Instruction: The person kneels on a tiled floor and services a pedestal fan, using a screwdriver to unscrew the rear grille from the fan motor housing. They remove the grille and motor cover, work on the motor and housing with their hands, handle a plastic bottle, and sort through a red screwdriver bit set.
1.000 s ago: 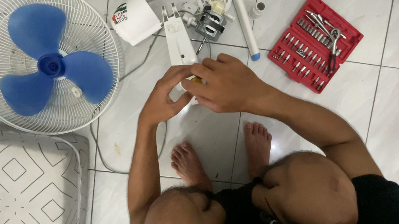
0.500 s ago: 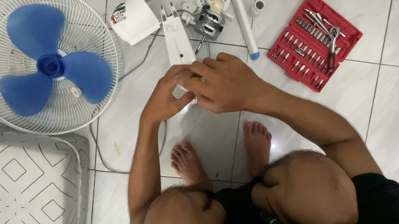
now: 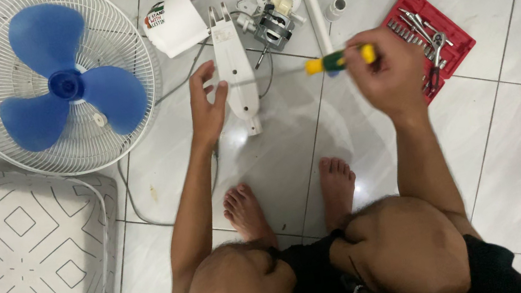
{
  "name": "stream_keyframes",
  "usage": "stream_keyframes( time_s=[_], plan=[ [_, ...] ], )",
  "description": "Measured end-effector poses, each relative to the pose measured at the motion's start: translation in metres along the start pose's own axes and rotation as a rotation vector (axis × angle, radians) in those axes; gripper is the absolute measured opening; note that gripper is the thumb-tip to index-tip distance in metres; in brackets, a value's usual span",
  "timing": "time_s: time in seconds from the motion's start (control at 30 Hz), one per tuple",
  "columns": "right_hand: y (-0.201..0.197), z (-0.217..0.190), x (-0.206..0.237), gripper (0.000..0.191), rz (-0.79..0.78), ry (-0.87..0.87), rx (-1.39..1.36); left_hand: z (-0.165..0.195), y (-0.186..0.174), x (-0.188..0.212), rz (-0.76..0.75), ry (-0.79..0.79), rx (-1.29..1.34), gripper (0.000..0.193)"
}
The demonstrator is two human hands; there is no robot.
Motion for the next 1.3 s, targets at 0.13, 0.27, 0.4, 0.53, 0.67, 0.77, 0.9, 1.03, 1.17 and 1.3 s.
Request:
stream_keyframes(
  time_s=[0.13,0.27,0.4,0.53,0.67,0.77,0.9,1.03,1.17,1.3],
  plan=[
    [-0.008,0.121,0.028,0.013,0.334,0.286,-0.665,-0.035,0.020,-0.007,0.179,-0.030,-0.409,0.095],
    [0.061,0.194,0.082,0.020,0.401,0.360,-0.795,-0.047,0.056,-0.017,0.126,-0.115,-0.571,0.127],
    [0.117,0.214,0.131,0.025,0.438,0.417,-0.731,-0.048,0.070,-0.024,0.111,-0.186,-0.585,0.125],
    [0.138,0.209,0.147,0.032,0.267,0.554,-0.346,-0.046,0.070,-0.018,0.128,-0.185,-0.519,0.119],
    [0.122,0.160,0.126,0.039,0.251,0.150,0.171,-0.041,0.069,-0.011,0.136,-0.181,-0.499,0.116],
    [0.133,0.143,0.117,0.043,0.149,0.076,0.167,-0.037,0.068,-0.010,0.158,-0.160,-0.501,0.113],
    [0.219,0.151,0.123,0.089,-0.384,0.411,-0.357,-0.026,0.069,-0.007,0.210,-0.062,-0.572,0.109],
    [0.258,0.145,0.117,0.105,-0.483,0.478,-0.587,-0.032,0.073,-0.007,0.172,-0.123,-0.585,0.108],
    [0.262,0.144,0.114,0.104,-0.492,0.503,-0.682,-0.033,0.070,-0.005,0.121,-0.110,-0.599,0.107],
    [0.261,0.144,0.113,0.109,-0.489,0.492,-0.698,-0.037,0.066,-0.006,0.045,-0.136,-0.643,0.110]
  ],
)
Point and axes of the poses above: each hand's wrist, its own x-axis away from the middle knuckle, its own y-axis out of the palm, z = x × y, the point moved 9 cm from there along -x, towards the middle knuckle, and after that the axes turned 8 degrees about -x, right-handed, at the moved point
